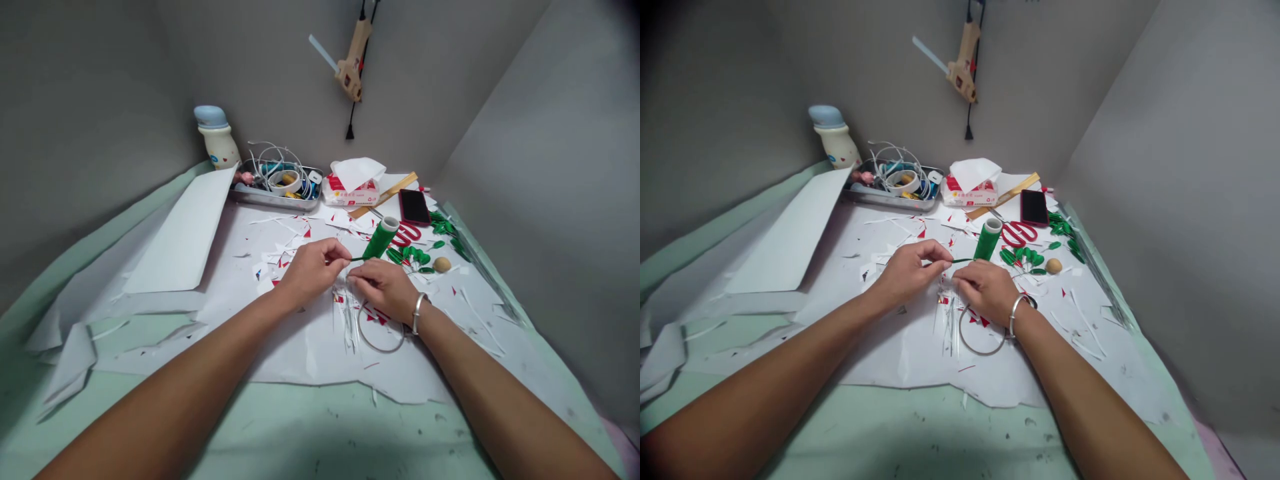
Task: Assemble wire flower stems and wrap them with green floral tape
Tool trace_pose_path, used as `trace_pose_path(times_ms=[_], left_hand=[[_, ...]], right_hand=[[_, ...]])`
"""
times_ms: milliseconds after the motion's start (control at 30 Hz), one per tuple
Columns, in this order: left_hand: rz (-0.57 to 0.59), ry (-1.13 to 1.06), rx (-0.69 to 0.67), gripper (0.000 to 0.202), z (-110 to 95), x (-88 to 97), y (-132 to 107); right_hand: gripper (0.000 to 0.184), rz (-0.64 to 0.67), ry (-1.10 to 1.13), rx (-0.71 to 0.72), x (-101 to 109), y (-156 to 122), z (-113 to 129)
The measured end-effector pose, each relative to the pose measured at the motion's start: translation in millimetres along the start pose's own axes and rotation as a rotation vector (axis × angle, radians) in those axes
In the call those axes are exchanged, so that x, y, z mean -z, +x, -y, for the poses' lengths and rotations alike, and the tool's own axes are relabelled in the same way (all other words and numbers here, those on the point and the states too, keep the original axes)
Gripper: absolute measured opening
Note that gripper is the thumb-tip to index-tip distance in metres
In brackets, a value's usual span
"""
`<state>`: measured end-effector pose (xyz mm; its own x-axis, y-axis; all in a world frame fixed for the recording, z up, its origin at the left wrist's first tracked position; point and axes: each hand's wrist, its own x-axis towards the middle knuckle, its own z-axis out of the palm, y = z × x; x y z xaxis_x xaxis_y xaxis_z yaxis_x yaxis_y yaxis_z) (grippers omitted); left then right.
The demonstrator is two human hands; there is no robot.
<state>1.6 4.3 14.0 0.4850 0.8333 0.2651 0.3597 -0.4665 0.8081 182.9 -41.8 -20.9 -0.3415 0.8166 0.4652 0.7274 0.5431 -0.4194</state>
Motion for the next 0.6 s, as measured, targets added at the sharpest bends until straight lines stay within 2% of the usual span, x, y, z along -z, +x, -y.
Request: trace_pose_path(times_ms=[100,200,300,400,500,600], left_hand=[[-0.034,0.15,-0.033,0.013,4,-2.2,-1],[0.051,0.301,-0.082,0.018,7,-4.0,-3],[0.157,0.333,-0.124,0.022,8,-5.4,-3],[0.251,0.269,-0.111,0.021,9,-6.3,-4],[0.251,0.169,-0.075,0.018,8,-5.6,-3],[0.206,0.095,-0.05,0.016,6,-3.6,-2]], right_hand=[[0.015,0.015,-0.085,0.111,2,-1,10],[0.016,-0.065,-0.101,0.127,6,-1,13],[0.017,-0.146,-0.058,0.052,9,1,10],[0.016,-0.213,0.031,-0.06,9,2,3],[0.015,-0.263,0.115,-0.174,7,3,-5],[0.015,-0.249,0.137,-0.233,6,3,-12]])
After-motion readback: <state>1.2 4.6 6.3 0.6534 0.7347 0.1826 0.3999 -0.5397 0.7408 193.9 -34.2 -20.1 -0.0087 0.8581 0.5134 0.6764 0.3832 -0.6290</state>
